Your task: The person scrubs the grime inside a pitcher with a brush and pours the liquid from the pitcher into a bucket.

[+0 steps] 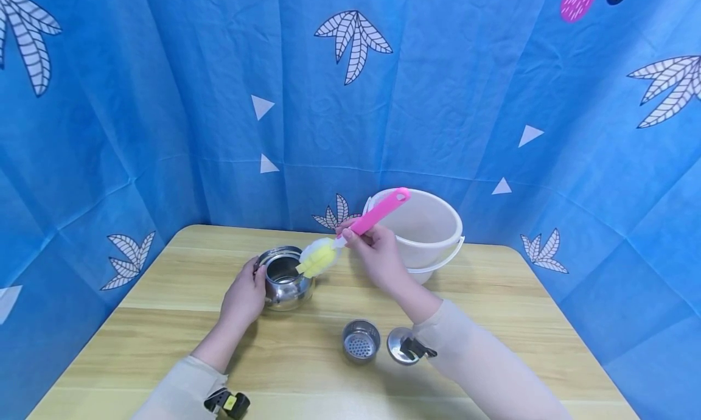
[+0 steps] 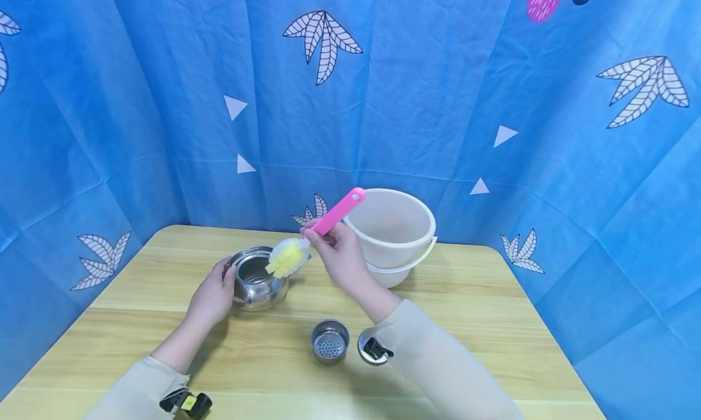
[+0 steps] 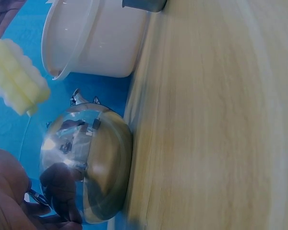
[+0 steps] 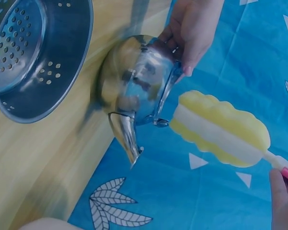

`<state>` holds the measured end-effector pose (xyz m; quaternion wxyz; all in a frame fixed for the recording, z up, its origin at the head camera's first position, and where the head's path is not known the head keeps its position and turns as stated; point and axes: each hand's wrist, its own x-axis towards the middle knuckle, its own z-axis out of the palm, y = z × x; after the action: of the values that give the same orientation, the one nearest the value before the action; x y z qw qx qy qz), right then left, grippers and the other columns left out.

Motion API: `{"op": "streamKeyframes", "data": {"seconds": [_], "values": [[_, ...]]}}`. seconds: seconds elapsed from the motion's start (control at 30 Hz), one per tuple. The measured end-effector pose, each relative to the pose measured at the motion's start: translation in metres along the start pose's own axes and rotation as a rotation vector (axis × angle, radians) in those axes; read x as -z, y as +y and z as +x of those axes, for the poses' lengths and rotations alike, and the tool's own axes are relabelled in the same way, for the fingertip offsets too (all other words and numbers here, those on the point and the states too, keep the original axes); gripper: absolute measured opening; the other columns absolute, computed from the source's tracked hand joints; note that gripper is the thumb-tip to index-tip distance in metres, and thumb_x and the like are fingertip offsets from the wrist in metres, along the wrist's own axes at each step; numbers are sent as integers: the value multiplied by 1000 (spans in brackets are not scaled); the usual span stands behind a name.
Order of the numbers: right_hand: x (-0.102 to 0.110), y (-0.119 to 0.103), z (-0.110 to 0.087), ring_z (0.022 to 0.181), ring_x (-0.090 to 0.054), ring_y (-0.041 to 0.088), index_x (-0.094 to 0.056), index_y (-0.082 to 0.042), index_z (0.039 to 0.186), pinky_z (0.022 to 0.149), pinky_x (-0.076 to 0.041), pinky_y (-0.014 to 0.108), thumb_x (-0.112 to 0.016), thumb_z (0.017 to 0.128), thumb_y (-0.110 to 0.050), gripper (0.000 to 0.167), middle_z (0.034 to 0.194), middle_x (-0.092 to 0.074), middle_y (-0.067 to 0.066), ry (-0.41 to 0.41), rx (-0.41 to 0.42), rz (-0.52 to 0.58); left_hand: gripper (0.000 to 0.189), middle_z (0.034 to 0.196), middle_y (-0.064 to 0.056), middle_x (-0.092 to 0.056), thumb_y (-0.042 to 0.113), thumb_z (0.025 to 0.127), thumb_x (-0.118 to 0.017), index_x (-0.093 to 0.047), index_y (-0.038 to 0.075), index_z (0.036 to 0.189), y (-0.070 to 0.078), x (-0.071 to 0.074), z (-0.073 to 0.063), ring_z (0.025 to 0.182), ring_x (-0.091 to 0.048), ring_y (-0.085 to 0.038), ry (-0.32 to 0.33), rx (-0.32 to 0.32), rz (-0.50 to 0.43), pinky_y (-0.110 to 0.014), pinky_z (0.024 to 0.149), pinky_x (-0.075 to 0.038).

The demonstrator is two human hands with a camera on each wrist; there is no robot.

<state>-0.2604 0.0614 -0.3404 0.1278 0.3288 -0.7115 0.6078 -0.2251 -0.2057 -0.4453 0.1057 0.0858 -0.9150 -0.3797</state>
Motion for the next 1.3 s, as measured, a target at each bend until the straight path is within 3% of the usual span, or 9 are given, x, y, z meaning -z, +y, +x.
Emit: {"op": "streamKeyframes", "data": {"seconds": [0.3, 0.47, 0.6, 0.87, 1.3], "values": [[12, -7, -7, 103, -70, 29, -70, 5, 108, 88, -57, 28, -63, 98, -2, 15, 110, -72, 17, 28, -52, 16, 57, 153, -30, -36, 31, 110, -29, -28, -5, 154, 1, 0, 2, 140, -34, -48, -5, 3, -7, -62, 112, -31], [19, -10, -10, 89, -71, 26, -71, 3, 109, 79, -59, 25, -64, 97, -5, 16, 108, -74, 15, 42, -91, -17, 57, 153, -30, -36, 31, 110, -28, -28, -6, 154, 3, 1, 1, 140, -34, -49, -7, 3, -7, -63, 112, -31], [26, -11, -12, 91, -71, 21, -71, 1, 108, 83, -59, 29, -65, 97, -9, 16, 106, -74, 13, 48, -98, -27, 56, 152, -30, -37, 31, 110, -29, -28, -5, 154, 3, 1, 1, 139, -35, -49, -8, 7, -5, -63, 112, -31], [41, -13, -20, 102, -71, 24, -71, 2, 109, 90, -57, 31, -65, 98, -11, 18, 107, -74, 14, 74, -100, -24, 56, 152, -31, -37, 31, 110, -29, -28, -5, 153, 1, 2, 1, 139, -35, -49, -3, 12, -3, -63, 112, -31], [65, -15, -31, 96, -72, 23, -71, 2, 107, 87, -58, 33, -66, 98, -10, 17, 103, -73, 16, 64, -94, -54, 57, 152, -31, -37, 31, 110, -29, -28, -6, 153, 1, 3, 0, 139, -34, -49, -10, 14, 2, -63, 112, -31]]}}
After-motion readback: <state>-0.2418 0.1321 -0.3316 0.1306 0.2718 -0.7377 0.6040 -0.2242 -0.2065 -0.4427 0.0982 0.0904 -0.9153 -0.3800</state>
